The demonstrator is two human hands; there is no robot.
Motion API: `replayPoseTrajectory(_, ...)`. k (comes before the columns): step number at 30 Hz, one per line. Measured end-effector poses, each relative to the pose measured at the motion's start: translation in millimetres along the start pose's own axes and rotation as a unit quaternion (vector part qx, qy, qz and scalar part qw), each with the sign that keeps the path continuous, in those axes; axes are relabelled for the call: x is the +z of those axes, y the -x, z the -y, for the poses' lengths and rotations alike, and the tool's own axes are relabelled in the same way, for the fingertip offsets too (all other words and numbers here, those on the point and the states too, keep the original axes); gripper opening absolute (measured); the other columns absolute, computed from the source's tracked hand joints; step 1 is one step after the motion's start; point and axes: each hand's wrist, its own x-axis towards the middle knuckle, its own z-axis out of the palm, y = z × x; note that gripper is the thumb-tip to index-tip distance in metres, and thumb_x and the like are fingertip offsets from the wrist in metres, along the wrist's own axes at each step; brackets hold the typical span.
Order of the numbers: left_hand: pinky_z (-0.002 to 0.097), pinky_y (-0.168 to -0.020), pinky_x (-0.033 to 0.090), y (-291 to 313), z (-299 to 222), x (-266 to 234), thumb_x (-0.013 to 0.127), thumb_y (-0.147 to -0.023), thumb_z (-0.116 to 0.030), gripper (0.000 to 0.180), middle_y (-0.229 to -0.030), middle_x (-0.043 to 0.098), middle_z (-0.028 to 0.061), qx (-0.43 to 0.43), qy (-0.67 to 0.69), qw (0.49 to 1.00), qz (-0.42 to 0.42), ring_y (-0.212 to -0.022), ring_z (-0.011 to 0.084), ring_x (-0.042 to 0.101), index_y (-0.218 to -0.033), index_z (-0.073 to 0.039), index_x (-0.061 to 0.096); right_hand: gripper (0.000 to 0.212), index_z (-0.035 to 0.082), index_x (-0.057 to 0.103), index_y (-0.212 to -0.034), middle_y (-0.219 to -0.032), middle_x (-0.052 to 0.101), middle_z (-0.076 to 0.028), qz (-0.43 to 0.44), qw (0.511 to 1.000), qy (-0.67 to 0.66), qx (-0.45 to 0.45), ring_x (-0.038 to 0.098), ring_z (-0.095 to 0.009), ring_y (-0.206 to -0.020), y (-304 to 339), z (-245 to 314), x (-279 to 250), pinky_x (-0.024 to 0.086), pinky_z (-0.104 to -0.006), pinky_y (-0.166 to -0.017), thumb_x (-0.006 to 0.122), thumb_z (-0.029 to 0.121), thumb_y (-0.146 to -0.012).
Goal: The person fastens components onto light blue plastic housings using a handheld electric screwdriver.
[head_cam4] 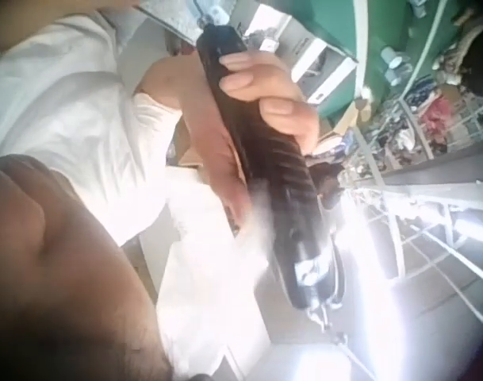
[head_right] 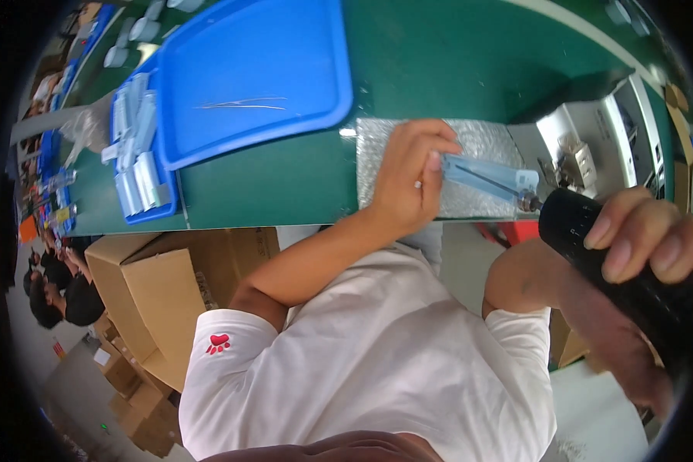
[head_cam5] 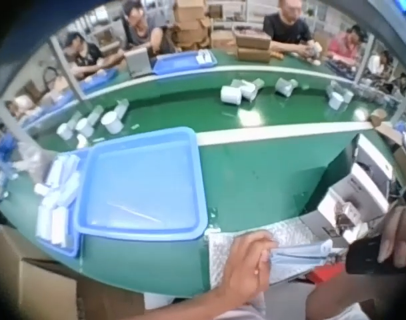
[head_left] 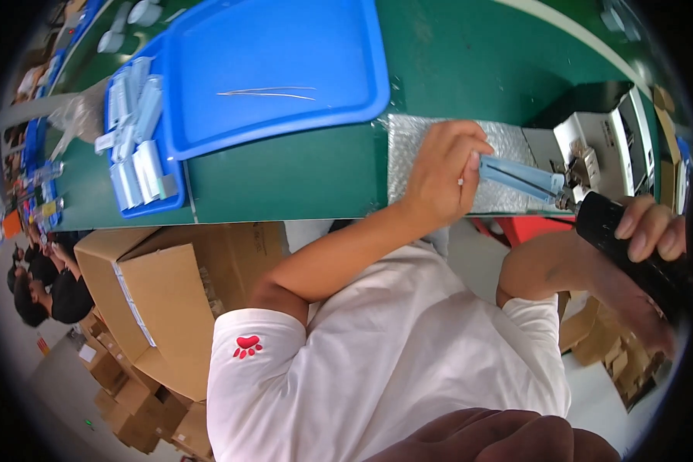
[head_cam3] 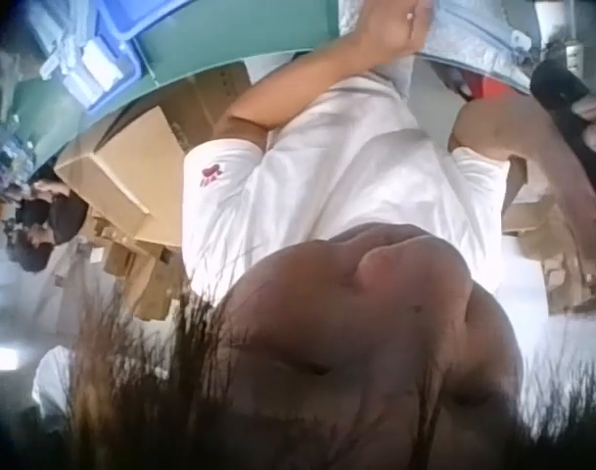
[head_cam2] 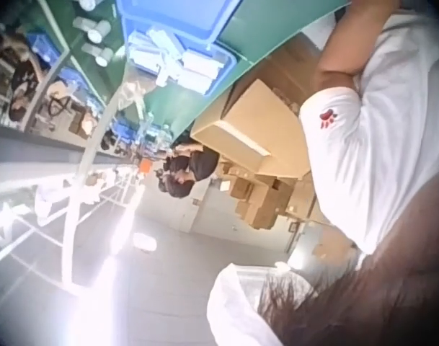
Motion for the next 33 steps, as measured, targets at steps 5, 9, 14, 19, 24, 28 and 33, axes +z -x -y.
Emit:
replayPoseTrajectory(5, 0.0443, -0.088, 0.047, -8.7, -13.6, -16.0, 0.052, -0.1, -0.006, 0.012, -0.108, 0.06, 0.0169, -0.046, 0.002, 0.997, 0.065, -0.099, 0.0377, 0.056, -0.105, -0.001, 0.061, 0.103, -0.007, 0.059, -0.103, -0.094, 0.055, -0.012, -0.149, 0.987, 0.048, 0.029, 0.054, -0.02, -0.069, 11.5, -20.6, -14.5, 0.043, -0.0346, -0.065, 0.058, 0.091, -0.074)
replayPoseTrajectory(9, 0.0478, -0.088, 0.049, -32.6, -5.3, -44.4, 0.054, -0.1, -0.009, 0.014, -0.109, 0.057, 0.0184, -0.067, -0.023, 0.99, 0.123, -0.099, 0.041, 0.058, -0.109, -0.001, 0.061, 0.084, -0.01, 0.053, -0.109, -0.091, 0.051, -0.012, -0.107, 0.993, 0.049, 0.0, 0.054, -0.022, -0.07, -23.6, -10.1, -10.9, 0.045, -0.0352, -0.064, 0.062, 0.071, -0.087)
replayPoseTrajectory(14, 0.0528, -0.08, 0.049, -163.2, 27.9, -94.7, 0.046, -0.105, -0.017, 0.021, -0.101, 0.06, 0.023, -0.023, -0.227, 0.973, 0.012, -0.092, 0.0445, 0.06, -0.105, -0.001, 0.061, 0.061, -0.004, 0.048, -0.098, -0.081, 0.044, -0.01, -0.134, 0.988, 0.021, -0.075, 0.048, -0.019, -0.063, -61.6, 13.2, -11.7, 0.043, -0.0322, -0.061, 0.061, 0.056, -0.091)
replayPoseTrajectory(19, 0.0563, -0.085, 0.052, -298.8, 133.7, -127.6, 0.048, -0.104, -0.031, 0.032, -0.111, 0.061, 0.0241, -0.096, -0.376, 0.919, -0.076, -0.096, 0.0464, 0.063, -0.113, -0.003, 0.061, 0.054, -0.002, 0.044, -0.093, -0.075, 0.041, -0.009, -0.154, 0.983, 0.1, -0.031, 0.045, -0.015, -0.06, -72.8, -1.0, -9.2, 0.04, -0.0284, -0.058, 0.062, 0.05, -0.091)
replayPoseTrajectory(24, 0.0527, -0.101, 0.05, -317.5, 173.0, -163.1, 0.062, -0.09, -0.061, 0.077, -0.139, 0.051, 0.0264, -0.274, -0.418, 0.864, 0.056, -0.115, 0.0448, 0.06, -0.136, -0.001, 0.051, 0.061, -0.001, 0.046, -0.093, -0.086, 0.045, -0.01, -0.189, 0.967, 0.171, -0.004, 0.046, -0.015, -0.064, -67.2, -10.4, -13.2, 0.039, -0.0273, -0.062, 0.055, 0.059, -0.089)
replayPoseTrajectory(28, 0.059, -0.091, 0.045, -300.1, 187.7, -235.9, 0.079, -0.079, -0.047, 0.073, -0.13, 0.053, 0.0165, -0.054, -0.657, 0.735, -0.161, -0.121, 0.038, 0.049, -0.133, -0.006, 0.053, 0.058, 0.002, 0.046, -0.09, -0.084, 0.046, -0.009, -0.143, 0.983, 0.113, 0.004, 0.048, -0.016, -0.064, -69.9, -16.5, -20.9, 0.039, -0.0276, -0.062, 0.057, 0.058, -0.09)
replayPoseTrajectory(33, 0.0547, -0.088, 0.054, -275.5, 212.2, -304.3, 0.08, -0.083, -0.045, 0.066, -0.124, 0.059, 0.0208, -0.312, -0.569, 0.758, -0.064, -0.112, 0.042, 0.063, -0.128, -0.007, 0.052, 0.06, -0.007, 0.048, -0.109, -0.086, 0.049, -0.012, -0.12, 0.986, 0.106, -0.051, 0.052, -0.018, -0.063, -78.1, -23.2, -11.8, 0.043, -0.0269, -0.058, 0.059, 0.051, -0.098)
